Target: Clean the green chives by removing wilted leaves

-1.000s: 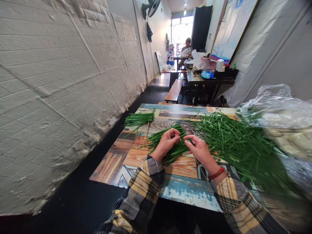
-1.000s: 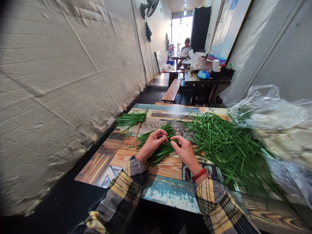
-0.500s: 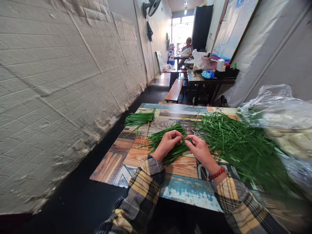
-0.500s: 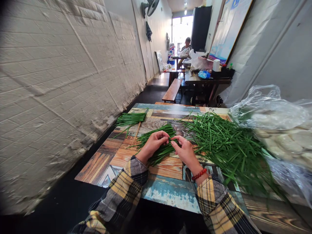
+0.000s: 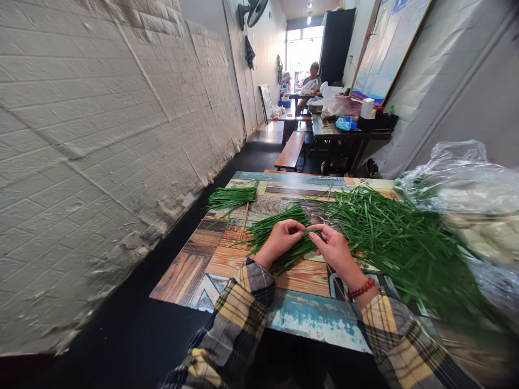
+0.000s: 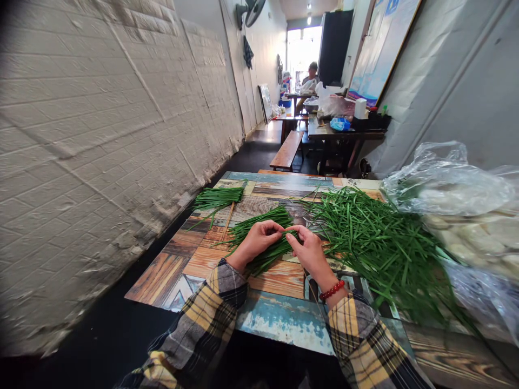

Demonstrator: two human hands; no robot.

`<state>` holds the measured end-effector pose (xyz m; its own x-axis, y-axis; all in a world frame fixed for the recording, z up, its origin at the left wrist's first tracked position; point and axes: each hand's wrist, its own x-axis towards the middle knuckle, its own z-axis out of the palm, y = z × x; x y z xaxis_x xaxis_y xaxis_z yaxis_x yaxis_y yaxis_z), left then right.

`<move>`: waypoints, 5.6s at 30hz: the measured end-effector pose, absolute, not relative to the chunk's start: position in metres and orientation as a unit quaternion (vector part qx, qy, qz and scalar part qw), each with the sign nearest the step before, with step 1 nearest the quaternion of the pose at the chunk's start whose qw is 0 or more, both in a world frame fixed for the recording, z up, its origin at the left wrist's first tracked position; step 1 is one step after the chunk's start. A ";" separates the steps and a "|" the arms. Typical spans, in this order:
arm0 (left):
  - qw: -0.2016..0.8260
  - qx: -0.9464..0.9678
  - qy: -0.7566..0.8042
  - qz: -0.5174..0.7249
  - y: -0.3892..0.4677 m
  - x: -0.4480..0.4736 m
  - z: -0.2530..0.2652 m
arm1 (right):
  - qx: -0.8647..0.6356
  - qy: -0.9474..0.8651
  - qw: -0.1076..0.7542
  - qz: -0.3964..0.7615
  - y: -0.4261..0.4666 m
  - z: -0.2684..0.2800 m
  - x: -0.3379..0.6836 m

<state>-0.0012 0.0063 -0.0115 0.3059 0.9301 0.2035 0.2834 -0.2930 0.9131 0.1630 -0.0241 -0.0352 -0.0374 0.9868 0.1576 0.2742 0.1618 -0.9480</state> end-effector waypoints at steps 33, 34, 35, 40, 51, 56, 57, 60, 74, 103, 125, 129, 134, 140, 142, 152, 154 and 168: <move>0.470 0.648 0.418 0.429 0.007 -0.001 -0.011 | -0.513 -0.613 0.453 0.395 -0.025 -0.031 0.162; 0.470 0.648 0.419 0.429 0.006 -0.001 -0.011 | -0.513 -0.612 0.453 0.396 -0.025 -0.032 0.162; 0.470 0.647 0.420 0.428 0.006 -0.001 -0.011 | -0.513 -0.612 0.452 0.397 -0.024 -0.033 0.162; 0.476 0.647 0.422 0.421 0.006 -0.001 -0.009 | -0.510 -0.613 0.452 0.400 -0.023 -0.035 0.162; 0.462 0.665 0.412 0.418 0.005 -0.001 -0.009 | -0.513 -0.619 0.444 0.396 -0.024 -0.034 0.163; 0.464 0.666 0.409 0.417 0.005 -0.001 -0.009 | -0.505 -0.607 0.457 0.410 -0.021 -0.040 0.163; 0.466 0.666 0.408 0.415 0.005 -0.001 -0.009 | -0.504 -0.602 0.463 0.411 -0.021 -0.041 0.163; 0.475 0.667 0.401 0.411 0.005 -0.001 -0.010 | -0.502 -0.597 0.474 0.409 -0.021 -0.041 0.163; 0.321 0.709 0.470 0.416 0.015 -0.009 -0.015 | -0.512 -0.604 0.467 0.393 -0.019 -0.043 0.164; 0.331 0.706 0.473 0.411 0.015 -0.007 -0.019 | -0.529 -0.615 0.438 0.389 -0.021 -0.040 0.165; 0.425 0.693 0.419 0.404 0.009 -0.003 -0.012 | -0.509 -0.589 0.469 0.417 -0.017 -0.045 0.165; 0.421 0.693 0.422 0.405 0.011 -0.003 -0.015 | -0.501 -0.591 0.476 0.416 -0.019 -0.040 0.163; 0.431 0.694 0.418 0.396 0.008 -0.002 -0.014 | -0.500 -0.599 0.474 0.408 -0.022 -0.037 0.162; 0.446 0.678 0.420 0.407 0.006 -0.001 -0.010 | -0.499 -0.590 0.478 0.418 -0.019 -0.043 0.163; 0.448 0.671 0.424 0.413 0.007 -0.001 -0.010 | -0.500 -0.592 0.477 0.415 -0.019 -0.043 0.163; 0.446 0.647 0.436 0.439 0.007 0.000 -0.011 | -0.494 -0.581 0.488 0.425 -0.021 -0.038 0.161; 0.447 0.651 0.433 0.434 0.007 0.000 -0.011 | -0.495 -0.583 0.487 0.422 -0.021 -0.039 0.162; 0.427 0.668 0.430 0.432 0.007 0.002 -0.013 | -0.499 -0.598 0.476 0.409 -0.021 -0.038 0.162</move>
<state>0.0020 0.0067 -0.0135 0.2568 0.9433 0.2102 0.2044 -0.2656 0.9422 0.1622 -0.0213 -0.0379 -0.0505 0.9856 0.1613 0.2078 0.1683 -0.9636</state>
